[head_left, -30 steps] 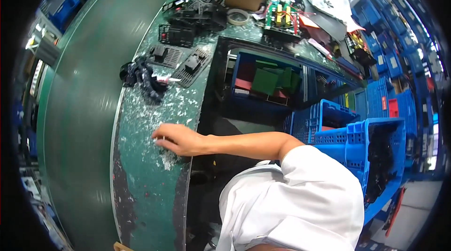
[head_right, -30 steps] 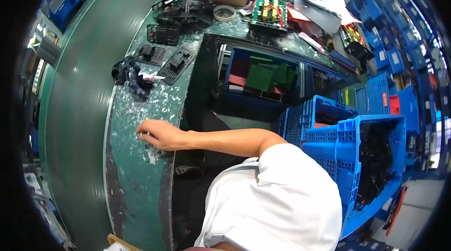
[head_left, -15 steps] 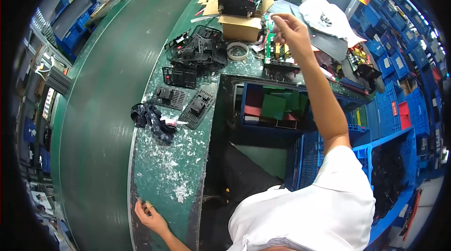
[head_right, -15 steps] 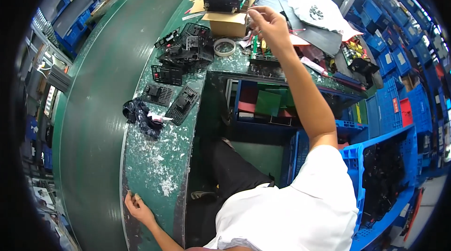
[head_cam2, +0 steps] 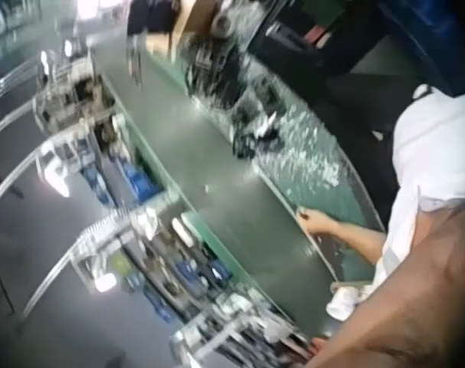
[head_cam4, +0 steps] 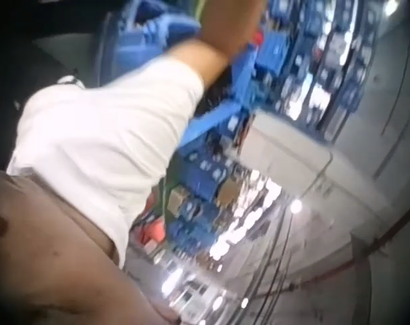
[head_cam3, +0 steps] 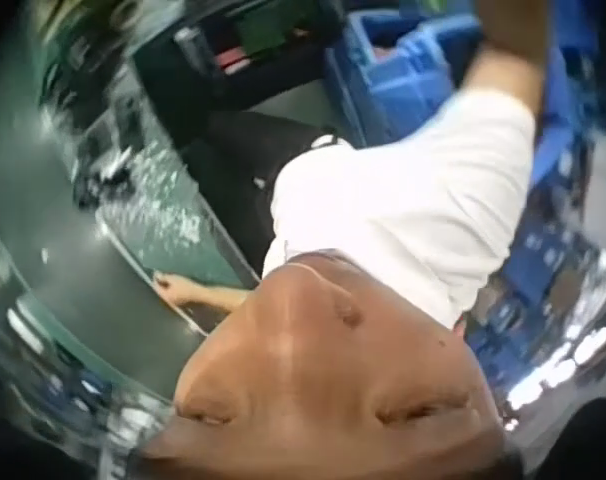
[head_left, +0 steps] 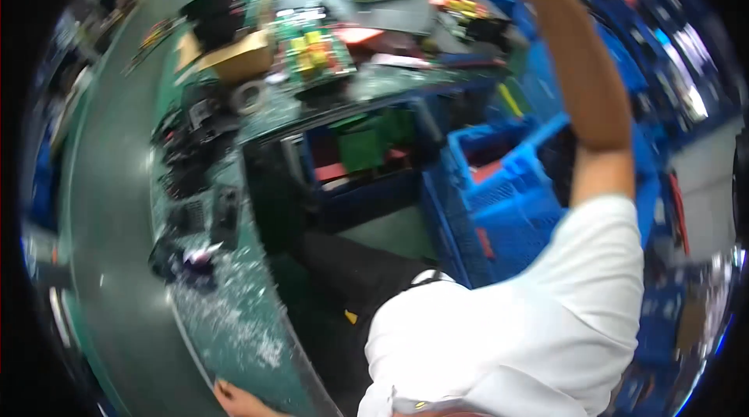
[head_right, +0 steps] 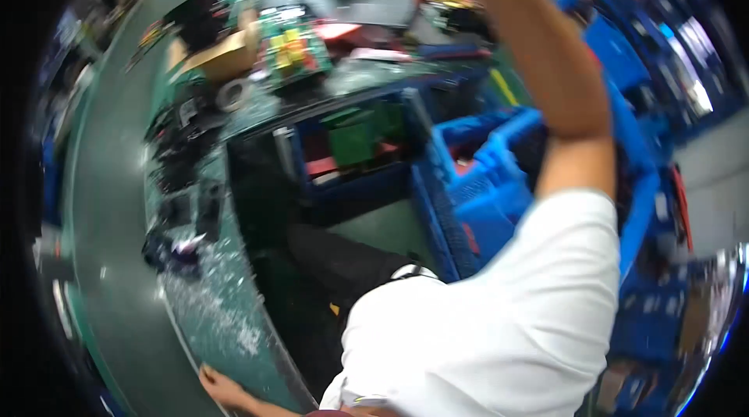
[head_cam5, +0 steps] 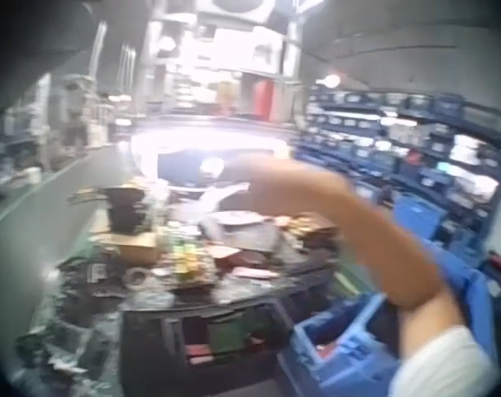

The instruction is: Assembling electronic components onto a circuit board and applying adhesive.

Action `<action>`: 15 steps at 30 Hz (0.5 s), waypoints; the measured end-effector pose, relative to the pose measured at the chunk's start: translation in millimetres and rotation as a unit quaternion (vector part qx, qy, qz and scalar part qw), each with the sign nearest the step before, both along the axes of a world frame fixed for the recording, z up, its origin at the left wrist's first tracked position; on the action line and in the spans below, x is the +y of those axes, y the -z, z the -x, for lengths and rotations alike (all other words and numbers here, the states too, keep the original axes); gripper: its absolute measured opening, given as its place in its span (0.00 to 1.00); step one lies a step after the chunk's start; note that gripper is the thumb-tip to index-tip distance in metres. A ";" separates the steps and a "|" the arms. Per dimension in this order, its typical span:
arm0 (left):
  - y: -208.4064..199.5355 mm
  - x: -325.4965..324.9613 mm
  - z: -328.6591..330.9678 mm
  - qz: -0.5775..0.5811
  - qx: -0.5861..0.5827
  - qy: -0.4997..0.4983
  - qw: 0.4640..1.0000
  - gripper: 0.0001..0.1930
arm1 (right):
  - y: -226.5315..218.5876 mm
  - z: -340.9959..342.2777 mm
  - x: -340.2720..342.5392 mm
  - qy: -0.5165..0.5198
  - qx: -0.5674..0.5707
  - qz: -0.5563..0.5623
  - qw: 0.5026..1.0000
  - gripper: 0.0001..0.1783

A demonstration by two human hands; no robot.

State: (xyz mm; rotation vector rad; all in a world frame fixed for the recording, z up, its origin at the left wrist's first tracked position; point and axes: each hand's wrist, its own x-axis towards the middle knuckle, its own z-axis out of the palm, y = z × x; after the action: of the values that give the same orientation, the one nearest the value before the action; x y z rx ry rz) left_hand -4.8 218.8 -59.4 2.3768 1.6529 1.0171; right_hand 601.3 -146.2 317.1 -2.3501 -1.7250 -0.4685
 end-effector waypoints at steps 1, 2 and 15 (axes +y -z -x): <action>3.0 1.1 -11.0 0.058 0.047 -0.079 0.994 0.13 | -17.2 17.9 -4.4 -0.033 -0.073 0.019 0.997 0.14; -8.2 -11.1 -28.5 0.077 0.036 -0.069 0.994 0.13 | -14.8 12.6 -18.1 0.007 -0.023 0.013 1.000 0.13; -20.3 -23.4 -38.6 0.042 -0.111 -0.041 0.992 0.10 | 120.1 -184.3 257.7 0.065 0.097 -0.109 0.987 0.43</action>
State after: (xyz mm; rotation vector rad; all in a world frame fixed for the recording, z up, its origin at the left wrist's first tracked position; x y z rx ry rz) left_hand 33.7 195.4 -39.1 2.0734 1.6869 1.1531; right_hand 785.6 111.5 197.1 -2.2740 -1.3691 -0.4099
